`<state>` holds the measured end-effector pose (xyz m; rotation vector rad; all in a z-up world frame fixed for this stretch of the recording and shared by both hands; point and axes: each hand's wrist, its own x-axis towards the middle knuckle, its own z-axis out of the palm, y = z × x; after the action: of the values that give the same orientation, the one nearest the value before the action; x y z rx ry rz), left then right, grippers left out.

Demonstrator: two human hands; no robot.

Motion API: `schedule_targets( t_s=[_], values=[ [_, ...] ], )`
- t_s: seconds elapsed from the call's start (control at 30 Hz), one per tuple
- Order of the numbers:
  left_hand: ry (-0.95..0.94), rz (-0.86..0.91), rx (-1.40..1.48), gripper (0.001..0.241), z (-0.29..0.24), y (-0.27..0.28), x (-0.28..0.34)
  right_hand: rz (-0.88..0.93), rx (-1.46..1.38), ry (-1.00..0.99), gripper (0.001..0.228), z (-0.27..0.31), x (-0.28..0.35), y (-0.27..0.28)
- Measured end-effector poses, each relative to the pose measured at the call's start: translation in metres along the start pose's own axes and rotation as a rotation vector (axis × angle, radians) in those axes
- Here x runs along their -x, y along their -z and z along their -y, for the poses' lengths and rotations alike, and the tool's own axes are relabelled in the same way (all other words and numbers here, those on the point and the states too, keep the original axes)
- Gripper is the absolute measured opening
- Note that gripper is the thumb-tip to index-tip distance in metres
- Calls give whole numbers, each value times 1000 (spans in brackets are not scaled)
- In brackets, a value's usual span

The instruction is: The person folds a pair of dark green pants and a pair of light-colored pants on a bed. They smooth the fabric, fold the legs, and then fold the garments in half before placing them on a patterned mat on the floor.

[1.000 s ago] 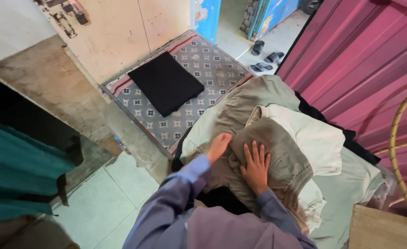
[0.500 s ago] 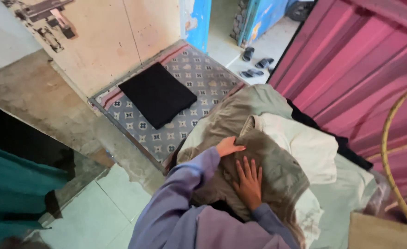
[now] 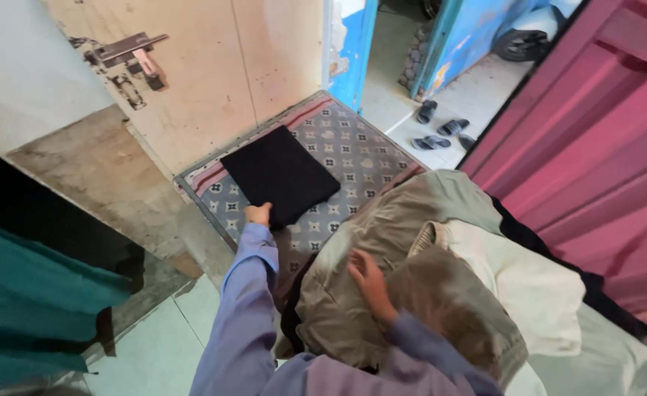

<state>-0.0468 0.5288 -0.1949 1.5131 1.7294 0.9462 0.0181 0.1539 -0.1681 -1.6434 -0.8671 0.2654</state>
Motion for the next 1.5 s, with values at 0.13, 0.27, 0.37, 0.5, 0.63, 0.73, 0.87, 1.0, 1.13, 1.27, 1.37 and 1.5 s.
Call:
schedule_targets(
  t_s=[0.13,0.27,0.37,0.5,0.63,0.73,0.87,1.0,1.13,1.27,1.37,1.5],
  values=[
    [180,341,457,51,-15,10,7,218,-765,-748,55,-53,-100,-83],
    [449,438,707,36,14,-18,19,115,-1068,-1190,73,-11,-158,-132],
    [278,356,805,45,36,-4,73,160,-1270,-1041,69,-17,-168,-147],
    [368,537,726,44,40,32,77,64,-1293,-741,60,-82,-164,-158],
    [-329,-226,-208,58,5,33,-6,-49,-1097,-812,64,-39,-157,-137],
    [-388,-36,-431,56,-10,21,-73,-66,-1086,-750,69,-50,-156,-141],
    [-223,536,-527,59,-45,28,-112,-84,-967,-712,74,-81,-168,-141],
    [-436,628,-354,53,-34,38,-121,-4,-860,-604,78,-58,-198,-108],
    [-197,590,331,39,19,66,-78,367,-708,-513,70,-77,-258,-74],
    [280,573,587,57,106,66,-19,519,-339,-522,48,-98,-283,-47],
    [412,499,574,72,65,103,27,500,-199,-479,40,-200,-300,-57],
    [-75,607,738,68,78,75,3,577,-191,-311,39,-196,-302,-55]
  ],
)
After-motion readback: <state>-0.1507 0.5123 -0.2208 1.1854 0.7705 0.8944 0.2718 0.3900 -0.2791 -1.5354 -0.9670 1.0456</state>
